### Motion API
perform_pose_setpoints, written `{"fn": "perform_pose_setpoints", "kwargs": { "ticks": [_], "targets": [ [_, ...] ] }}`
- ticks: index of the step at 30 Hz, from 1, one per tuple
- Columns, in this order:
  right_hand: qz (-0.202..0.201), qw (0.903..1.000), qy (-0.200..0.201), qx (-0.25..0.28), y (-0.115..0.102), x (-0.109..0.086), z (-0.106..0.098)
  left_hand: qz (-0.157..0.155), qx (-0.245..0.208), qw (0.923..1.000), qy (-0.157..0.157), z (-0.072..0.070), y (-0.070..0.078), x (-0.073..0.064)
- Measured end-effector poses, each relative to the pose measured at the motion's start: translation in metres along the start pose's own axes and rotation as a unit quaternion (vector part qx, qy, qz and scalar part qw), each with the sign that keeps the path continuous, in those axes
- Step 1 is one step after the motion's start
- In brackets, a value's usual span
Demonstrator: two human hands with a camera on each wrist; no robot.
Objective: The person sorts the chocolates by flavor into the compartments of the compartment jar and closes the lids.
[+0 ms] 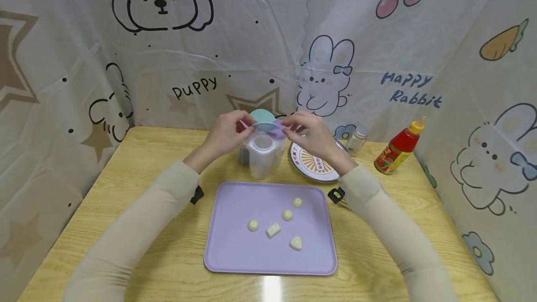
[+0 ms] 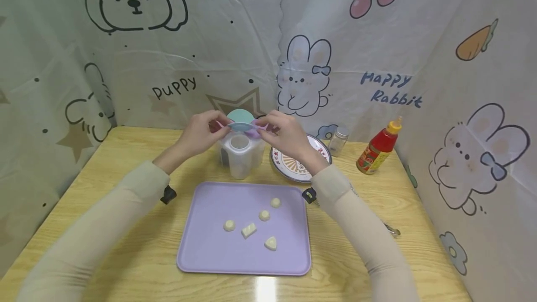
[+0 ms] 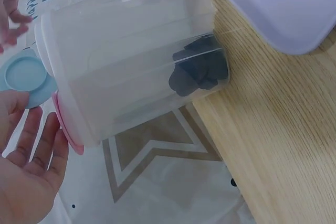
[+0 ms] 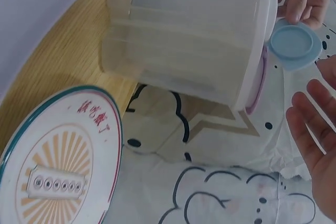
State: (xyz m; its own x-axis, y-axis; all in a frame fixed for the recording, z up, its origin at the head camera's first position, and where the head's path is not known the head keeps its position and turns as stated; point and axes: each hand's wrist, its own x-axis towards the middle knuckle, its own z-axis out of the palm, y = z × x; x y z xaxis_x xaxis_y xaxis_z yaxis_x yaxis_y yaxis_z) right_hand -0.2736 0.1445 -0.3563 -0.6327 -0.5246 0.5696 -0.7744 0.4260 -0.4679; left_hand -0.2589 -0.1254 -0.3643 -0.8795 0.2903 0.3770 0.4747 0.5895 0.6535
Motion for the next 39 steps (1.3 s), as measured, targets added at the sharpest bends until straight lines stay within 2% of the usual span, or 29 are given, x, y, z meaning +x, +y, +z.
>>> {"fn": "perform_pose_setpoints", "kwargs": {
  "ticks": [5, 11, 17, 24, 32, 36, 39],
  "targets": [
    [0.011, 0.9992, 0.004, -0.039, 0.006, -0.026, -0.017, -0.013, -0.004, 0.9999, -0.003, -0.001, 0.002, -0.001],
    [0.041, 0.9948, -0.009, -0.092, 0.012, -0.071, -0.045, -0.017, -0.001, 0.9998, -0.004, 0.000, 0.001, -0.001],
    [0.108, 0.9814, -0.048, -0.151, 0.016, -0.122, -0.074, -0.022, -0.006, 0.9997, -0.004, 0.000, 0.000, -0.001],
    [0.154, 0.9675, -0.073, -0.186, 0.020, -0.177, -0.099, -0.024, -0.001, 0.9997, -0.001, 0.000, 0.000, 0.000],
    [0.215, 0.9511, -0.108, -0.194, 0.028, -0.227, -0.113, -0.023, -0.005, 0.9997, -0.001, 0.000, 0.001, -0.001],
    [0.247, 0.9400, -0.139, -0.190, 0.035, -0.247, -0.113, -0.024, -0.005, 0.9997, -0.002, 0.000, 0.002, -0.001],
    [0.254, 0.9353, -0.153, -0.194, 0.039, -0.257, -0.110, -0.021, -0.004, 0.9998, -0.002, 0.000, 0.001, -0.002]
  ]
}}
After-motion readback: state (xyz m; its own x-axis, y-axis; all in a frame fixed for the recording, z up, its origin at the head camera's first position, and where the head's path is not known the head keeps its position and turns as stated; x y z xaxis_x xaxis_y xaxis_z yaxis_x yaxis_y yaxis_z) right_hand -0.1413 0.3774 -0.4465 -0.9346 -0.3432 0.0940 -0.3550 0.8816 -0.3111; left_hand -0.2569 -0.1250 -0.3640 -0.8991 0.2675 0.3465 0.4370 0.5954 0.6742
